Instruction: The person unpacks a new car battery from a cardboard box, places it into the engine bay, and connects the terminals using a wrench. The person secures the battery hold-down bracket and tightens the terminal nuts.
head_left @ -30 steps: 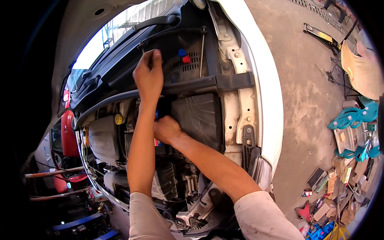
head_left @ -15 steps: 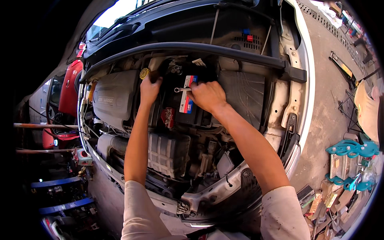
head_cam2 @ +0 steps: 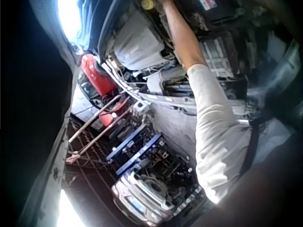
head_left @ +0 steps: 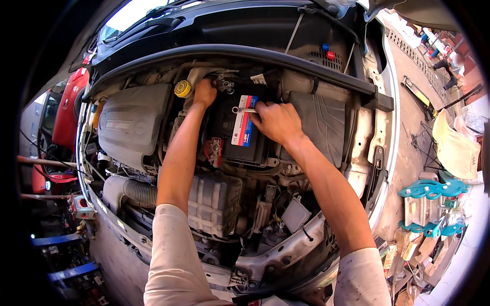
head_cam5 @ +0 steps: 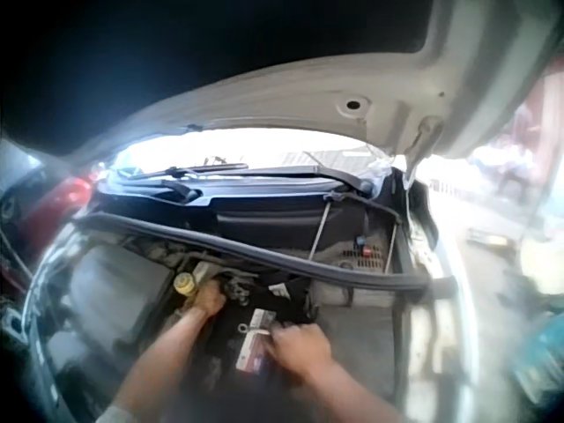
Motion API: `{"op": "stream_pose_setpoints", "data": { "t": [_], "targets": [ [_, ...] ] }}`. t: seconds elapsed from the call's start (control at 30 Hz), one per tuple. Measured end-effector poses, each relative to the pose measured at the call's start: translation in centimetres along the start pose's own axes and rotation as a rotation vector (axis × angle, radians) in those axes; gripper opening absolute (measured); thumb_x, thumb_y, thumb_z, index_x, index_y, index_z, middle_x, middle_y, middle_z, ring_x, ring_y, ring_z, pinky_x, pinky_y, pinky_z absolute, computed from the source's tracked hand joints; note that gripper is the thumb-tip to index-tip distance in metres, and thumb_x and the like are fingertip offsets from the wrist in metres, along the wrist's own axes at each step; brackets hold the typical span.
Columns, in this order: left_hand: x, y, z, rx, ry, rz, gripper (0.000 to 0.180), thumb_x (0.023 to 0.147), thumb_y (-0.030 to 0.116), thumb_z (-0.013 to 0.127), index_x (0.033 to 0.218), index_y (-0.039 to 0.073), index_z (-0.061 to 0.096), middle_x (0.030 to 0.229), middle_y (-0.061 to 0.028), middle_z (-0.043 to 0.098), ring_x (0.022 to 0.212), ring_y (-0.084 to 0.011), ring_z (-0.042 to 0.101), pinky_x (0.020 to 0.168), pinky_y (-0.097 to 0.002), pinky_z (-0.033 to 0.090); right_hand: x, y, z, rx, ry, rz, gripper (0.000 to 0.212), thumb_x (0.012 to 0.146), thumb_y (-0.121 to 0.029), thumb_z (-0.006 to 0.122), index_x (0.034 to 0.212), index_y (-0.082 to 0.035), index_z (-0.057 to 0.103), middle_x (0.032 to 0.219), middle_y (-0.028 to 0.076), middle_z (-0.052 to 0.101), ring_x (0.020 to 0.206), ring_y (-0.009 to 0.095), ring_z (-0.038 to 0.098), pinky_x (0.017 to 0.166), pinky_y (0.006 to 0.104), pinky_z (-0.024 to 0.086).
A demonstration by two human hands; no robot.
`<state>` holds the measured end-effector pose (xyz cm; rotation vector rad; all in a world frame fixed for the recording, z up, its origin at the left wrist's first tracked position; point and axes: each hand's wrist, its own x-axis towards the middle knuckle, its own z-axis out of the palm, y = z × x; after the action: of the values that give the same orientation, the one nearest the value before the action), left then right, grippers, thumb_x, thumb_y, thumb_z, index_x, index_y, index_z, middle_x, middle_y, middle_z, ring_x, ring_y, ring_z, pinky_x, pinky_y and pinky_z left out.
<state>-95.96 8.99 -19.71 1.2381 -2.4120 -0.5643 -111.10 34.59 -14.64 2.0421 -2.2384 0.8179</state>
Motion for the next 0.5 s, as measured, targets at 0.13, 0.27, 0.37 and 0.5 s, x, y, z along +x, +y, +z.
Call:
{"op": "stream_pose_setpoints", "data": {
  "t": [0.13,0.27,0.37,0.5],
  "targets": [
    [-0.2,0.3,0.3,-0.071,0.046,-0.065,0.028,0.095,0.018,0.055,0.11,-0.001,0.069,0.107,-0.0302,0.066,0.109,-0.0471,0.06,0.093,-0.0492,0.048,0.0,0.1,0.2,0.01,0.032,-0.007,0.029,0.089,-0.035,0.067,0.082,-0.007,0.063,0.076,0.013,0.068,0.069,0.036,0.068,0.06,0.0472,0.054],
    [-0.2,0.1,0.5,-0.057,0.123,-0.078,0.03,0.095,0.02,0.056,0.111,-0.002,0.069,0.108,-0.0308,0.066,0.11,-0.0466,0.06,0.093,-0.0489,0.048,0.2,-0.4,-0.1,-0.004,-0.037,0.022,0.03,0.089,-0.036,0.067,0.088,-0.006,0.067,0.078,0.015,0.069,0.073,0.035,0.07,0.066,0.0455,0.055],
    [0.3,-0.3,0.6,-0.125,0.093,-0.13,0.03,0.095,0.02,0.056,0.111,-0.002,0.068,0.107,-0.0309,0.066,0.11,-0.0465,0.06,0.092,-0.0482,0.048,0.1,-0.3,-0.2,0.008,-0.035,0.024,0.03,0.089,-0.036,0.067,0.088,-0.006,0.067,0.078,0.015,0.069,0.073,0.034,0.07,0.065,0.0456,0.055],
    [0.9,-0.8,1.0,-0.231,0.065,-0.137,0.031,0.095,0.02,0.056,0.11,-0.003,0.068,0.107,-0.0312,0.067,0.111,-0.0465,0.061,0.092,-0.0471,0.048,0.1,0.0,-0.3,0.002,-0.036,0.029,0.029,0.089,-0.035,0.067,0.088,-0.006,0.067,0.078,0.015,0.07,0.073,0.034,0.07,0.065,0.0457,0.055]
  ]
}}
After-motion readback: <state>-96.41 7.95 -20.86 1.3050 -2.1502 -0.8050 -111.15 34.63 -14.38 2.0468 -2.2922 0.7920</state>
